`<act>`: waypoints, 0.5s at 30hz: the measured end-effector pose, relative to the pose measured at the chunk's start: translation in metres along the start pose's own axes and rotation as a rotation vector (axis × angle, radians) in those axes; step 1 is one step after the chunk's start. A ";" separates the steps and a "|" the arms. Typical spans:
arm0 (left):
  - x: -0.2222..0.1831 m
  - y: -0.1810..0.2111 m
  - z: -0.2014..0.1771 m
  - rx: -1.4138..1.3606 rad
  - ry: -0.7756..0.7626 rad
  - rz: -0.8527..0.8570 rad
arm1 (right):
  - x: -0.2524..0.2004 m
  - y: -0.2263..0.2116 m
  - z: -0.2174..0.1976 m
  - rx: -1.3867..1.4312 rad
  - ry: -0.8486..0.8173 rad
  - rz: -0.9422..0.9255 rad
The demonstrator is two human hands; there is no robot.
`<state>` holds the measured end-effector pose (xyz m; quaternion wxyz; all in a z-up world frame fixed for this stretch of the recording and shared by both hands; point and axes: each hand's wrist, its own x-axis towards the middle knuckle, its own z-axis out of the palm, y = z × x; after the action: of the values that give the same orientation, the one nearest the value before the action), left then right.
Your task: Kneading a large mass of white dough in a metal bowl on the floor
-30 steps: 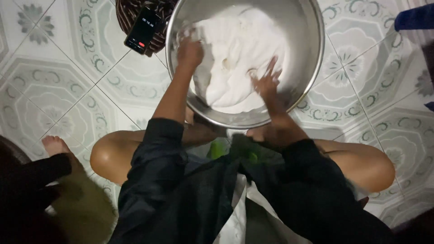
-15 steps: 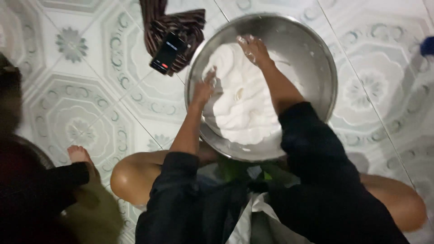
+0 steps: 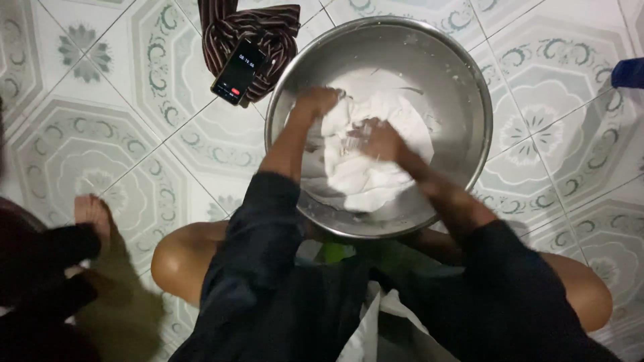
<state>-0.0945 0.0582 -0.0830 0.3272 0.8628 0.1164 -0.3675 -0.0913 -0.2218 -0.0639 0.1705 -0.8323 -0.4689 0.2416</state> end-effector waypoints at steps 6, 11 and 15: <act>-0.155 0.096 0.057 0.223 0.408 0.051 | 0.137 -0.066 -0.104 0.048 -0.187 0.089; -0.222 0.119 0.082 0.207 0.090 -0.013 | 0.118 -0.132 -0.096 0.608 -0.797 0.503; -0.247 0.112 0.031 -0.159 0.367 0.023 | 0.076 -0.070 0.003 0.378 -0.689 0.463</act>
<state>-0.2360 -0.0376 0.1304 0.3717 0.8880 0.1929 -0.1899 -0.1078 -0.1208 -0.0488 0.0948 -0.7406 -0.2474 0.6175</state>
